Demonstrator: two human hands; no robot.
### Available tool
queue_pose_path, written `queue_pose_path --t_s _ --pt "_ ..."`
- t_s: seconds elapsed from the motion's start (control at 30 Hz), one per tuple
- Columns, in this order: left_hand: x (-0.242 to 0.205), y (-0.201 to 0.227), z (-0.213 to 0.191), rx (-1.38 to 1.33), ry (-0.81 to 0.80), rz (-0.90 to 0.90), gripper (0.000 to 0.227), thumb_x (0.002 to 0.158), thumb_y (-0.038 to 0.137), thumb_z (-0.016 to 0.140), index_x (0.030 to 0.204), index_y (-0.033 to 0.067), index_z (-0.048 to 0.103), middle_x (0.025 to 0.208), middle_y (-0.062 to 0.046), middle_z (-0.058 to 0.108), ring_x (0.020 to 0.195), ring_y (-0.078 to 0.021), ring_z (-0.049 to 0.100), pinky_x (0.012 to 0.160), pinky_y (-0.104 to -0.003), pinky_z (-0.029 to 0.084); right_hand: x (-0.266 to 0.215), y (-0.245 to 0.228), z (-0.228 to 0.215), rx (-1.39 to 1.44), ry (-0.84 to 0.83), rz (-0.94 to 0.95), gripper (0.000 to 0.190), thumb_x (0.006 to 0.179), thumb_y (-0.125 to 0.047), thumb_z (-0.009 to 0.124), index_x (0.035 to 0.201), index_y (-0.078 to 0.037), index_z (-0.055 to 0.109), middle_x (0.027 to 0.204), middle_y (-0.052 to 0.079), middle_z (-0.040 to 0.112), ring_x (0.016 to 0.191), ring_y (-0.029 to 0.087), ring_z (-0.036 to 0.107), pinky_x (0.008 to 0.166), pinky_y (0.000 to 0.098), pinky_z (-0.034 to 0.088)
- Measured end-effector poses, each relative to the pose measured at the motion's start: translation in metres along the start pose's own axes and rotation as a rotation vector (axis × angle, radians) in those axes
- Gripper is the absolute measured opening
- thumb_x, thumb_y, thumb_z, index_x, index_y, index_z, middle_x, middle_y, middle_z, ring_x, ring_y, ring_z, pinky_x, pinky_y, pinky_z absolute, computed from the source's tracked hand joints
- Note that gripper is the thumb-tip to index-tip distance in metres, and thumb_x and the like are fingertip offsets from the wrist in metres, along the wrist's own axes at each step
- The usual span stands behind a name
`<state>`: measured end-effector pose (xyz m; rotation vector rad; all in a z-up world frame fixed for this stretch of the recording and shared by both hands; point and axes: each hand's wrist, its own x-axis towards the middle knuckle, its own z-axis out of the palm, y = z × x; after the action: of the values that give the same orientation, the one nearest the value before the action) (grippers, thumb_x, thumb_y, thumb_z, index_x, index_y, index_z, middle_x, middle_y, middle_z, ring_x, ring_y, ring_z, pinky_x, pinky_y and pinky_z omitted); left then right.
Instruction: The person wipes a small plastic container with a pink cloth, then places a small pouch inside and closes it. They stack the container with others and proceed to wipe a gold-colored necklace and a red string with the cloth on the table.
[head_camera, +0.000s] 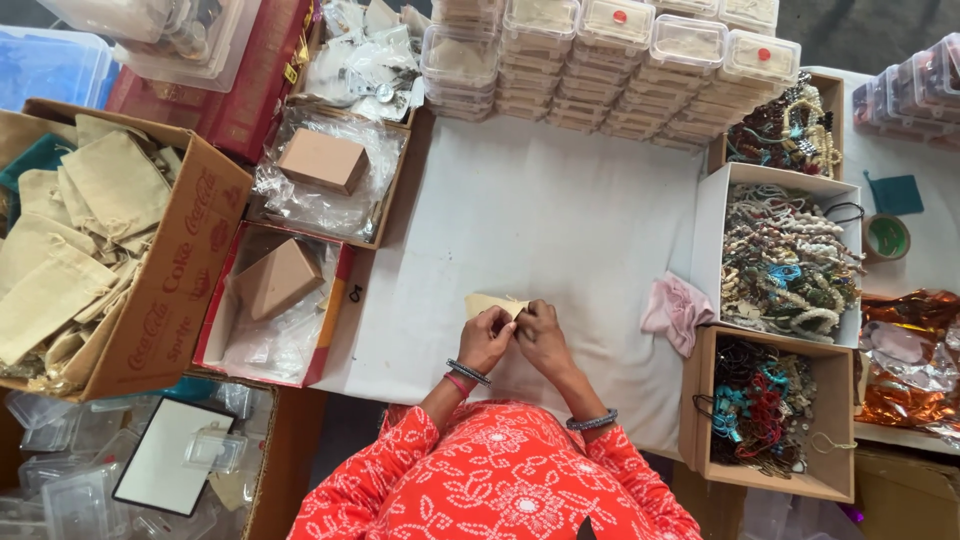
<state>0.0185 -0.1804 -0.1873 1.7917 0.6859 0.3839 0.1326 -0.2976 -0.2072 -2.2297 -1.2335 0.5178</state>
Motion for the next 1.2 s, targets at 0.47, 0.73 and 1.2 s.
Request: queue_pose_path --t_s 0.47,0.73,1.2 --pt "0.011 0.005 0.008 -0.224 0.03 0.002 0.015 0.094 0.015 0.073 0.096 0.0016 0.067 0.091 -0.008 0.069 0.084 -0.0156 0.067 0.07 -0.03 0.057 -0.007 -0.011 -0.015 0.456 0.324 0.24 0.06 0.082 -0.001 0.069 0.141 -0.007 0.057 0.118 0.018 0.072 0.102 0.026 0.073 0.083 0.0347 0.059" --pt "0.021 -0.043 0.002 -0.073 0.208 -0.018 0.018 0.092 0.023 0.076 0.099 0.0077 0.071 0.102 -0.006 0.07 0.097 -0.0184 0.07 0.074 -0.031 0.061 -0.001 0.01 -0.034 0.209 0.521 0.103 0.028 0.084 0.005 0.067 0.11 -0.003 0.072 0.103 0.016 0.075 0.091 0.032 0.075 0.077 0.0393 0.059" --pt "0.024 -0.03 -0.001 -1.109 -0.241 -0.755 0.058 0.085 0.033 0.07 0.137 0.0104 0.056 0.121 -0.003 0.07 0.104 -0.0181 0.071 0.083 -0.037 0.061 -0.012 0.011 -0.019 1.266 0.368 0.194 0.025 0.096 0.003 0.065 0.12 0.001 0.07 0.104 0.002 0.074 0.093 0.007 0.067 0.08 0.0234 0.054"
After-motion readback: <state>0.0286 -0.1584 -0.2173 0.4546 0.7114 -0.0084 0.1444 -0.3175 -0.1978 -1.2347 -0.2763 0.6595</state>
